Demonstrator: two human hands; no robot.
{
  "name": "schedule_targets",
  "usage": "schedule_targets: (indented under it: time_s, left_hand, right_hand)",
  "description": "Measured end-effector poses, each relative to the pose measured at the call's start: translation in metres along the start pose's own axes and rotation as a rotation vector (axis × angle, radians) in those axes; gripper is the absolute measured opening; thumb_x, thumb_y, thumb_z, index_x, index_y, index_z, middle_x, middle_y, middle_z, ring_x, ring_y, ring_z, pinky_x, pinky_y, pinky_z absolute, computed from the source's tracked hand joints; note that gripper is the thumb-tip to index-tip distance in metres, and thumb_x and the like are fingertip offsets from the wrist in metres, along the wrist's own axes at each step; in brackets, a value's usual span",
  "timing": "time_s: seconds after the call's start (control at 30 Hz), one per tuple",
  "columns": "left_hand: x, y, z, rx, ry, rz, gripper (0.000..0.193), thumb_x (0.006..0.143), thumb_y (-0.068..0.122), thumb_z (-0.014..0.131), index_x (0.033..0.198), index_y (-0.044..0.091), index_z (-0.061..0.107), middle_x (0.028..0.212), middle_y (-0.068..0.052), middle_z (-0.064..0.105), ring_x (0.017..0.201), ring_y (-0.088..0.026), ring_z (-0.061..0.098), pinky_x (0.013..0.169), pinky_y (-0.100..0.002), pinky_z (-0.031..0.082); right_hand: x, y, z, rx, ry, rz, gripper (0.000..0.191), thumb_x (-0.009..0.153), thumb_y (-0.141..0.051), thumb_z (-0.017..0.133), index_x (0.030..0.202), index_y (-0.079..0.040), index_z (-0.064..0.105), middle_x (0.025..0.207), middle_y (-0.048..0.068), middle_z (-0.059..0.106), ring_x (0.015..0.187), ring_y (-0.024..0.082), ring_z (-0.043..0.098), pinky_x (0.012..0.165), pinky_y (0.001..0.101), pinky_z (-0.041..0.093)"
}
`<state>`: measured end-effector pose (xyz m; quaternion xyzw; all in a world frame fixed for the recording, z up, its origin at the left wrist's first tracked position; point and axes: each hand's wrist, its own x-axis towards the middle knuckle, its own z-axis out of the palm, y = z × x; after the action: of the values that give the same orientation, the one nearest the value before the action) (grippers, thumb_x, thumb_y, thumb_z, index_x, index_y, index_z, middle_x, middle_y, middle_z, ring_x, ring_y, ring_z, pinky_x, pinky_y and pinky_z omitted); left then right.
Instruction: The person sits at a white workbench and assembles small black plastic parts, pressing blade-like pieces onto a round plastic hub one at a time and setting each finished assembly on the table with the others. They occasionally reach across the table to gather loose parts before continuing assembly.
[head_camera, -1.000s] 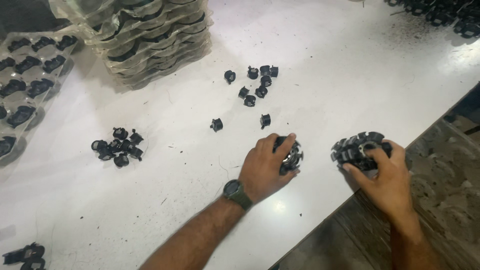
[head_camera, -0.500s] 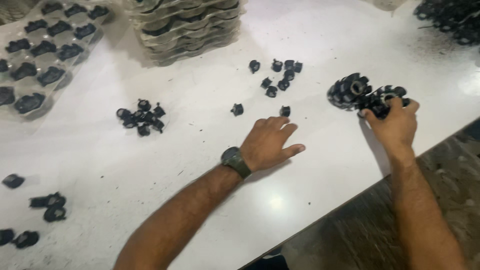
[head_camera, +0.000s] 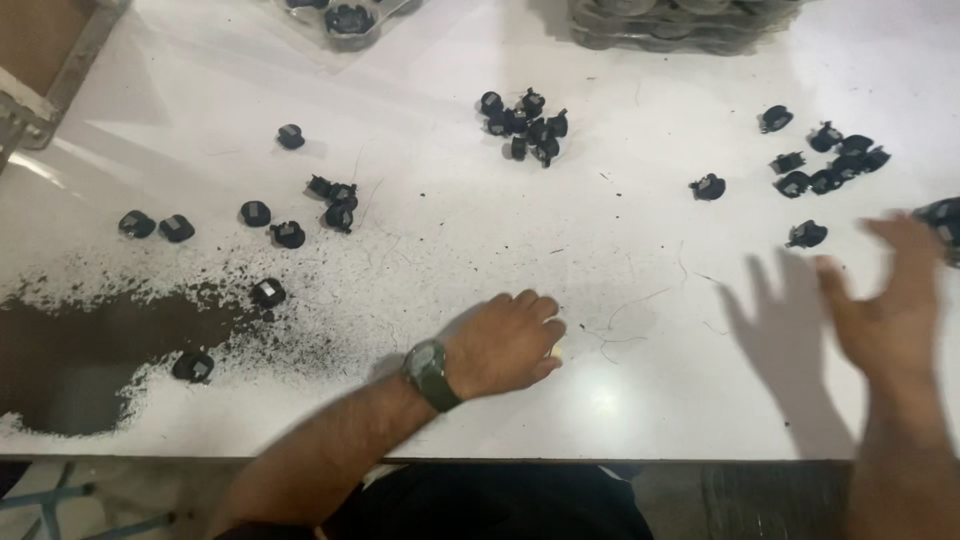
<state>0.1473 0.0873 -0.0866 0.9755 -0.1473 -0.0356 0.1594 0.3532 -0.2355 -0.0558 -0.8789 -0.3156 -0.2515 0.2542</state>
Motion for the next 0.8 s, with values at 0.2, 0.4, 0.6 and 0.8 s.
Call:
schedule_targets:
  time_s: [0.2,0.4,0.6,0.8]
  left_hand:
    - [-0.095,-0.001,0.004,0.017,0.257,0.009,0.016,0.08,0.015,0.073,0.091,0.004,0.068,0.105,-0.011,0.065,0.103,-0.028,0.062,0.082,-0.043,0.052]
    - [-0.227,-0.024,-0.017,-0.272,0.796,-0.366,0.016,0.084,0.006,0.076,0.097,0.006,0.067,0.097,-0.01,0.07,0.087,-0.023,0.069,0.073,-0.036,0.054]
    - [-0.297,-0.019,0.012,-0.376,0.952,-0.616,0.013,0.086,0.01,0.078,0.098,0.01,0.072,0.092,-0.005,0.073,0.078,-0.013,0.07,0.067,-0.028,0.057]
    - [-0.209,0.009,0.052,-0.17,0.617,-0.26,0.013,0.093,0.025,0.074,0.102,0.016,0.075,0.091,-0.002,0.069,0.081,-0.017,0.065,0.069,-0.034,0.053]
  right_hand:
    - [-0.014,-0.116,0.061,0.157,-0.568,0.315,0.082,0.099,-0.056,0.047,0.158,-0.001,0.03,0.165,0.027,0.021,0.156,0.041,0.009,0.123,0.0563,0.009]
    - [-0.111,-0.269,0.086,0.311,-0.868,-0.491,0.091,0.095,-0.063,0.052,0.154,0.003,0.03,0.165,0.029,0.015,0.154,0.045,0.01,0.121,0.0584,0.01]
    - [-0.151,-0.342,0.077,0.918,-0.7,-0.79,0.036,0.095,-0.035,0.077,0.123,-0.013,0.069,0.137,0.009,0.068,0.145,0.032,0.055,0.123,0.0563,0.033]
    - [-0.124,-0.306,0.079,0.544,-0.472,-0.447,0.04,0.082,-0.02,0.075,0.118,-0.007,0.067,0.121,0.01,0.068,0.116,0.03,0.062,0.109,0.0482,0.043]
